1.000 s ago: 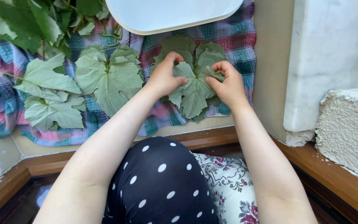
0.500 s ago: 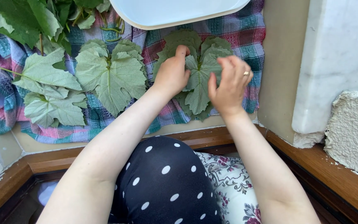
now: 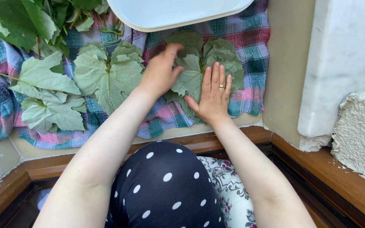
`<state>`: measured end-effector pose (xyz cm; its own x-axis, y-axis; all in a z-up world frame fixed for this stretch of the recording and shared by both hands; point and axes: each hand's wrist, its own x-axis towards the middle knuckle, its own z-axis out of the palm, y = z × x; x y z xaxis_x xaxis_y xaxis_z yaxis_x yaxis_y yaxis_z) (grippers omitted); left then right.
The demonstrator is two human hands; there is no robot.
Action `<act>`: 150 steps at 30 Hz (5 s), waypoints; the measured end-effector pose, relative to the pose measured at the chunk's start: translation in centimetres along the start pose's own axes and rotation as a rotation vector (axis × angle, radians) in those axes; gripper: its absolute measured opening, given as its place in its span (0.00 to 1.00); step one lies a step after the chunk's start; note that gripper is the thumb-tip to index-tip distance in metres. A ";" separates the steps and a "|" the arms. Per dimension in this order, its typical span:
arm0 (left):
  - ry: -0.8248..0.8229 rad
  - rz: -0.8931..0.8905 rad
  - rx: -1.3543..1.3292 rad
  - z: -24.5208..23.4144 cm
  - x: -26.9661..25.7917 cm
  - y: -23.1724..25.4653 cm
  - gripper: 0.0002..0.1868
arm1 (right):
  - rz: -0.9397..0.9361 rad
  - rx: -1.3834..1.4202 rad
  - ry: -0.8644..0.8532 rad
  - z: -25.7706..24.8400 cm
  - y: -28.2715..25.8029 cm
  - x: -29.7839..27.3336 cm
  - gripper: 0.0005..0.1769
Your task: Sort and inspect grape leaves for cooking.
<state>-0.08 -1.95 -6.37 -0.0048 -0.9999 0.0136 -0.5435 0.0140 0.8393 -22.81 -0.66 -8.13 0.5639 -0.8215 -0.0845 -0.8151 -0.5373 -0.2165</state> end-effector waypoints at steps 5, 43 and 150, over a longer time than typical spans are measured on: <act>0.212 0.103 0.218 -1.2 -1.1 3.1 0.21 | 0.020 -0.015 -0.069 0.0 -0.1 0.0 0.67; -0.133 0.217 0.329 -5.8 -7.9 6.9 0.43 | 0.023 -0.081 -0.044 -1.1 -0.8 0.7 0.68; 0.703 -0.330 -0.413 -24.7 -15.9 -2.0 0.13 | 0.177 1.476 -0.121 -17.8 -29.8 14.2 0.15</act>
<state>21.79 14.02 5.19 0.6909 -0.7214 -0.0470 -0.0779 -0.1390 0.9872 7.13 0.30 14.46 0.5424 -0.7935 -0.2762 -0.0483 0.2987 -0.9531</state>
